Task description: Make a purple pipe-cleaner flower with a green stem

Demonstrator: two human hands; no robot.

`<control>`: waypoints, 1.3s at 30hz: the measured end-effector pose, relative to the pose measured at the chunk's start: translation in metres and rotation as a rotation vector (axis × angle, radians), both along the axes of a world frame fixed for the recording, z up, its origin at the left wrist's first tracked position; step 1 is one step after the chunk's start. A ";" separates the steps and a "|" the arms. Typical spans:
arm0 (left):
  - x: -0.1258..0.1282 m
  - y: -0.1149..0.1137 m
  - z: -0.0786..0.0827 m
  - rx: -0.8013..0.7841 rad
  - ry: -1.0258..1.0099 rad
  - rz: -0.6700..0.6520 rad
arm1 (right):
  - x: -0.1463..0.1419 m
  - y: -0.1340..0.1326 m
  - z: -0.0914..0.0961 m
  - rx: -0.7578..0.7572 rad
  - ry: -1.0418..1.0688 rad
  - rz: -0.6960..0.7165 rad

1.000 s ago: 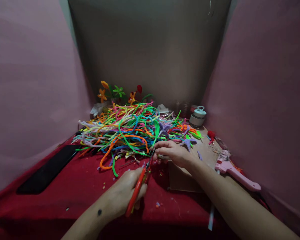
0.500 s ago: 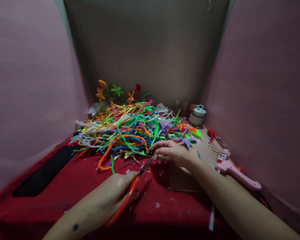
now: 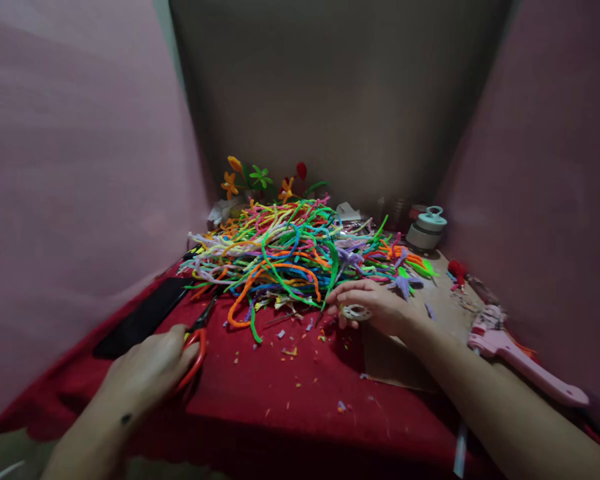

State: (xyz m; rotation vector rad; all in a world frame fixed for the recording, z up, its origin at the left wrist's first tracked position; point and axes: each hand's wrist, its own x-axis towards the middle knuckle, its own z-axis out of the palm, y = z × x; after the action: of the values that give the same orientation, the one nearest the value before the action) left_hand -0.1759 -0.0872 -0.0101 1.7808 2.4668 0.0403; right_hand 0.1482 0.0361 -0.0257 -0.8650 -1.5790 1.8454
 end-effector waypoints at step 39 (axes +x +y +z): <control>0.157 0.080 0.017 0.627 -0.419 -1.055 | 0.003 -0.002 0.008 -0.342 0.539 0.287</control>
State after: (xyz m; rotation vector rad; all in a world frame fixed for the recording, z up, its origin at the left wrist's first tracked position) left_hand -0.0193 -0.0068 0.0065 2.6941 1.0600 1.0364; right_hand 0.1512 0.0344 -0.0173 -0.2305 -1.1054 2.3462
